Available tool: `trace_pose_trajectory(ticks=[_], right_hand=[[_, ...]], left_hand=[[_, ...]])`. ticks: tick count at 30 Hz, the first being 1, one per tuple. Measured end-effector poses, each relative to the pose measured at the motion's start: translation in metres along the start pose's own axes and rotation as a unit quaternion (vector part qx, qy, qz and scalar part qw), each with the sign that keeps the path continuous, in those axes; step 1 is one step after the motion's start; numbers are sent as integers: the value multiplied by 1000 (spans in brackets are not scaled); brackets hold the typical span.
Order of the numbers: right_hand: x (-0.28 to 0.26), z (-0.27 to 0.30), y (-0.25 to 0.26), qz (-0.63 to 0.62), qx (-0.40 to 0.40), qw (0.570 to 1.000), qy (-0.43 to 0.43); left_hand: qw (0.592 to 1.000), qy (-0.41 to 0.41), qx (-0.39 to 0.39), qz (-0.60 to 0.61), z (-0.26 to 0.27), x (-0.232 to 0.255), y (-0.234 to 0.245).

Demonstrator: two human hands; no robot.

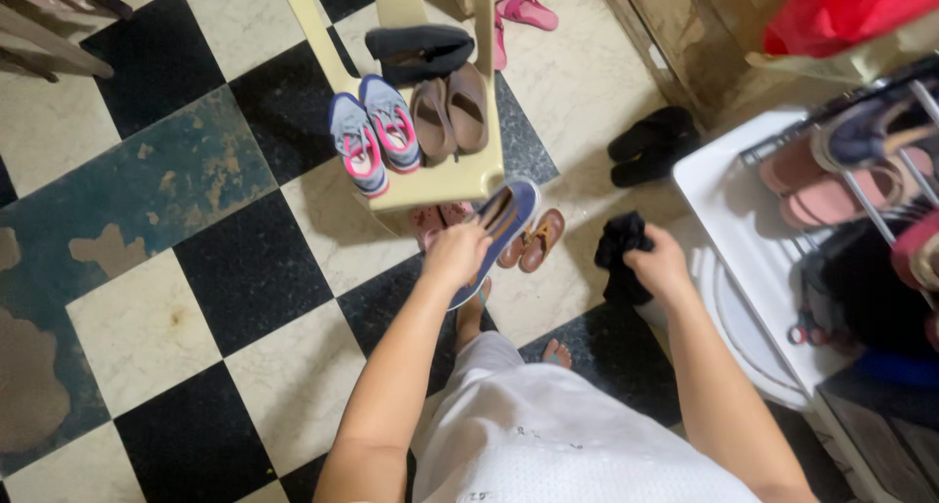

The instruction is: The person wipes various shoes and sandals with a black cloth. They handle a brown sandal, a blue sneaker, a patterned sneaker, a red slip-on, and a pink sandal, wiping the upper and sole surfaces of each item before placing them on a nearby chair or the floor.

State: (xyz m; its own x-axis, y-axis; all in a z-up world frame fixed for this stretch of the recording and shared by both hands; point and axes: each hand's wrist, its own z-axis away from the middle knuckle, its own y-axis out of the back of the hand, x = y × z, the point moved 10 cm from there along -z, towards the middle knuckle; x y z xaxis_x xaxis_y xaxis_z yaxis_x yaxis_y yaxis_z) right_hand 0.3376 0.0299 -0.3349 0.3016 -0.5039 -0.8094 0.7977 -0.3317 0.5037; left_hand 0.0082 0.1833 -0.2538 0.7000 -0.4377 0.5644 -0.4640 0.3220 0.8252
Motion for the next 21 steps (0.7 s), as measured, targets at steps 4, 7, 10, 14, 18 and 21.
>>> trace_pose_trajectory(ticks=[4, 7, 10, 14, 18, 21], right_hand=[[23, 1, -59, 42, -25, 996, -75], [25, 1, -94, 90, -33, 994, -42], [30, 8, -115, 122, -60, 988, -67], [24, 15, -121, 126, -59, 986, -87], [30, 16, -114, 142, -36, 983, -115], [35, 23, -110, 156, -30, 979, -125]], left_hand=[[987, 16, -158, -41, -36, -91, -84], [975, 2, -189, -119, -74, -140, -134], [952, -19, -244, -185, -107, -165, -165], [925, 5, -264, -273, -139, -183, -172], [960, 50, -147, -234, -152, -206, -176], [954, 48, -157, -251, -151, -232, -186]])
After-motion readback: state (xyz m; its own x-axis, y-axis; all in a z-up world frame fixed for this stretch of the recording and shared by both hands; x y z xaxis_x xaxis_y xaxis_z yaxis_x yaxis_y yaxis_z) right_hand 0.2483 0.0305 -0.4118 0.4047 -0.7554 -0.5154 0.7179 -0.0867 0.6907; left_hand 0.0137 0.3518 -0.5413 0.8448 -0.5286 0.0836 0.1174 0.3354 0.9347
